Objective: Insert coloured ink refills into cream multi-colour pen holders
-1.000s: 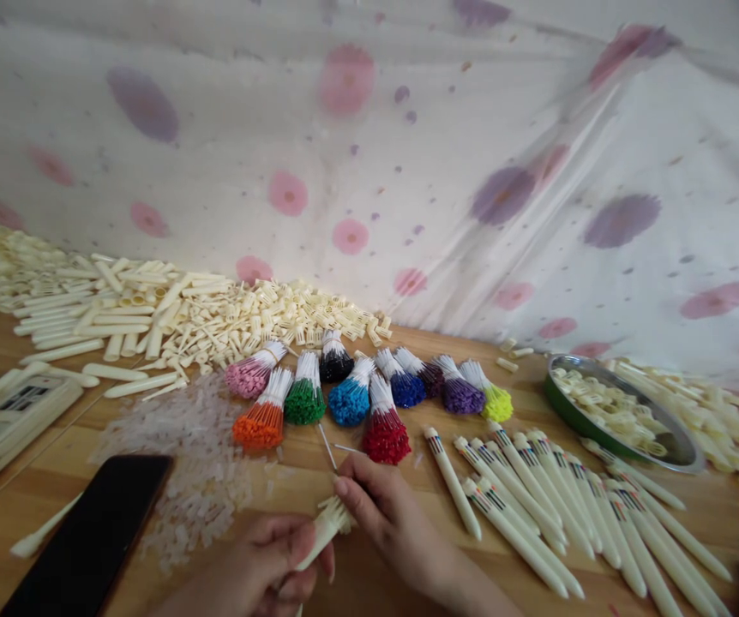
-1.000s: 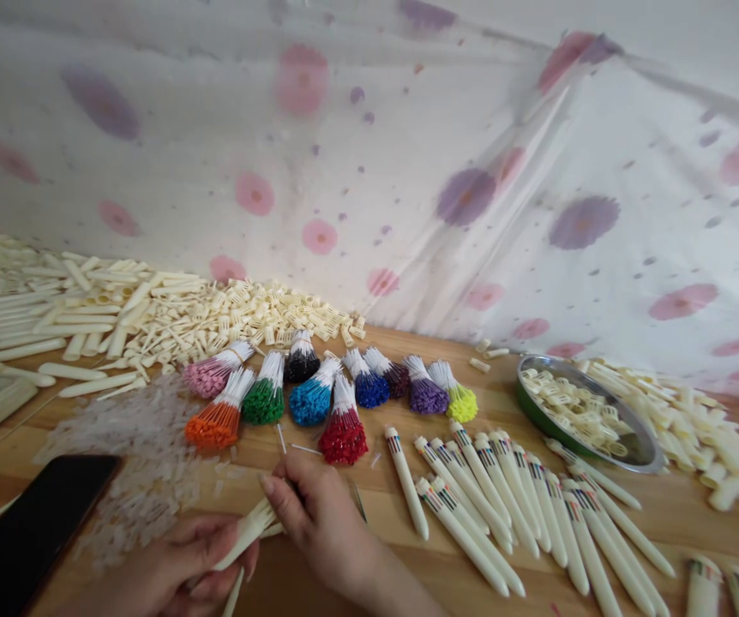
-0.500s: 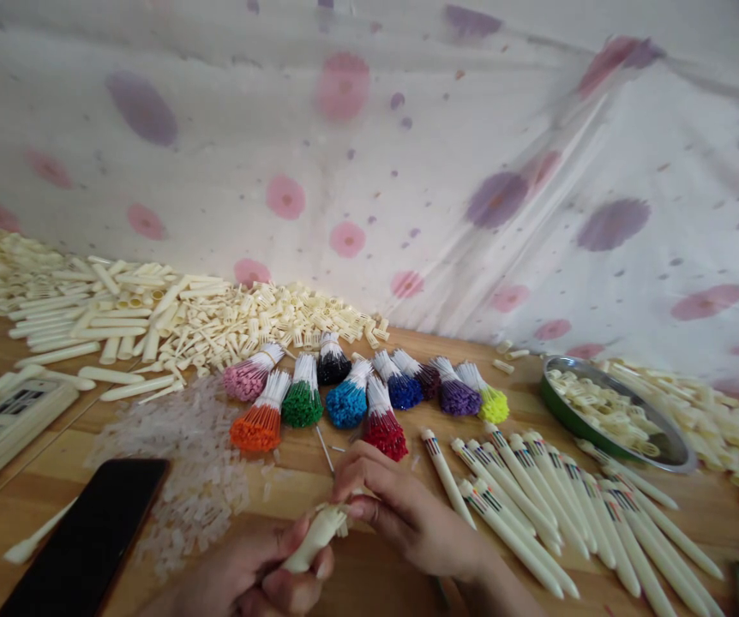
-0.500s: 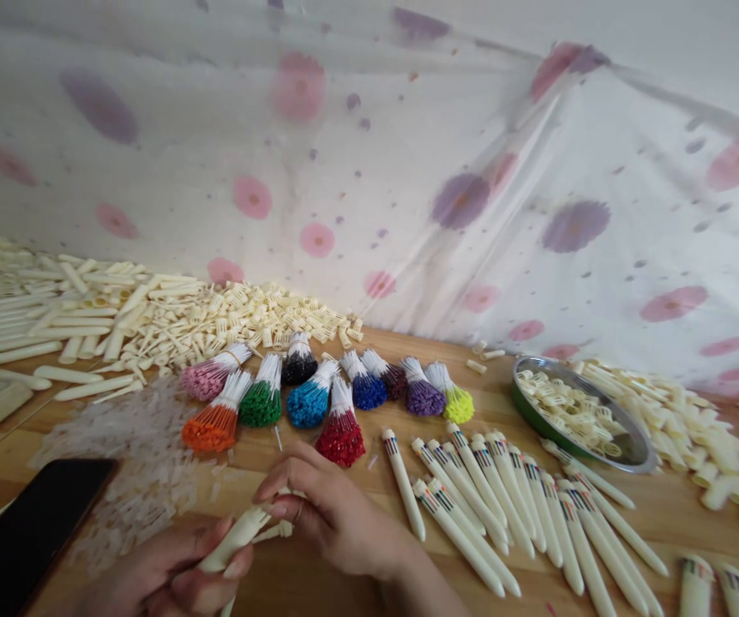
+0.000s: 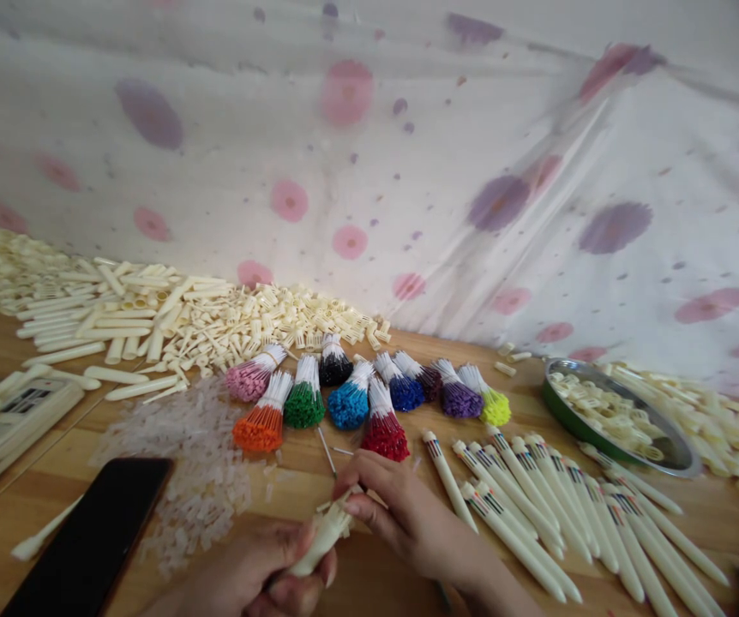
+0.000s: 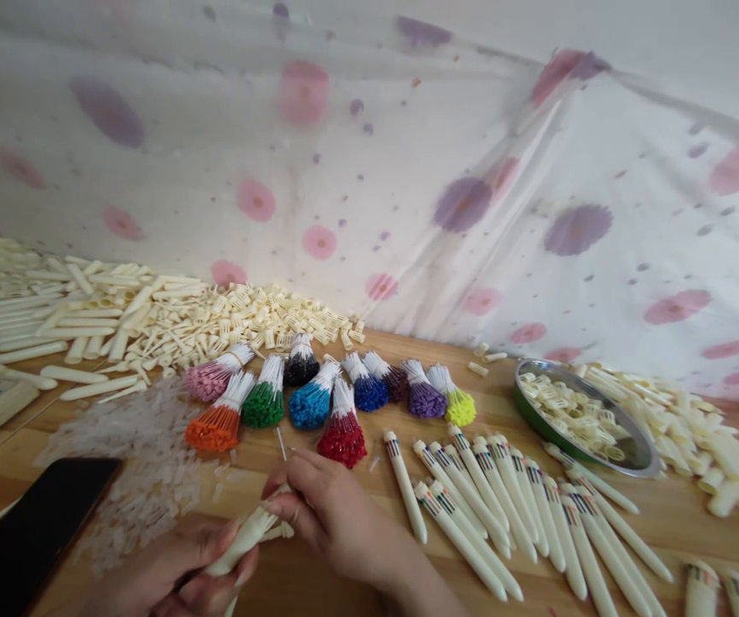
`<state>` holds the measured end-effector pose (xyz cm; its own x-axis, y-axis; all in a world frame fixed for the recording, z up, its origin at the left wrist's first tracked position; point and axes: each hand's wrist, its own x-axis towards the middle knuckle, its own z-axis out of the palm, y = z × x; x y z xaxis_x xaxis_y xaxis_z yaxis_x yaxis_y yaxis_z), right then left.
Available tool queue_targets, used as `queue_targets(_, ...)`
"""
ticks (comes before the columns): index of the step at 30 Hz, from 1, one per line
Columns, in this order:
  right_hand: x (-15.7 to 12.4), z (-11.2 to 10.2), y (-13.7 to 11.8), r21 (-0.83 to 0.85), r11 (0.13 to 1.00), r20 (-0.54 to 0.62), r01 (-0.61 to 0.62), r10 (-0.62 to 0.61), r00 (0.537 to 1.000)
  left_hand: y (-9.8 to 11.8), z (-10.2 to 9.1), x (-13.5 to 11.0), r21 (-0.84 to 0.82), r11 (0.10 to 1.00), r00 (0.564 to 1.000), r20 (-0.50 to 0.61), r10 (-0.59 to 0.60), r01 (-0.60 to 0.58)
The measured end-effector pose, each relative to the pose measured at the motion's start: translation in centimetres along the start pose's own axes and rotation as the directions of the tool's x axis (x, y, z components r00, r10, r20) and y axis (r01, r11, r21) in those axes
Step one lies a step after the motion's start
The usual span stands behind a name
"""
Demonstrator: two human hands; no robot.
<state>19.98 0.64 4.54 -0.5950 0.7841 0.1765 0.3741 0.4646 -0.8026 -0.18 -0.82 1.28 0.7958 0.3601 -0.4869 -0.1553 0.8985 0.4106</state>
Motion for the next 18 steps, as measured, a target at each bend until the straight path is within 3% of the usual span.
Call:
queue_targets(7,-0.1,0.6,0.4,-0.069,0.987,-0.028,-0.146,0.144,0.989,0.0,0.8,0.1,0.189,0.982,0.992,-0.116,0.044,-0.021)
queue_targets(10,0.0,1.2,0.8,-0.039,0.969,-0.049,-0.244,0.242,0.969,-0.1,1.1,0.1,0.437,0.899,0.967,-0.213,0.138,-0.032)
queue_targets(12,0.2,1.7,1.3,-0.006,0.952,-0.064,-0.306,0.305,0.950,-0.3,1.1,0.2,0.735,0.676,0.901,-0.251,0.353,-0.060)
queue_targets(15,0.6,2.5,2.1,0.025,0.928,-0.109,-0.372,0.373,0.922,-0.9,0.3,0.6,0.987,0.162,0.763,-0.090,0.640,-0.020)
queue_targets(17,0.9,2.8,2.4,0.043,0.922,-0.143,-0.385,0.388,0.911,-1.2,-0.5,0.9,0.999,-0.038,0.688,0.029,0.725,-0.001)
queue_targets(18,0.9,2.9,2.4,0.056,0.921,-0.155,-0.384,0.388,0.908,-1.3,-0.8,1.0,0.997,-0.077,0.662,0.055,0.748,0.004)
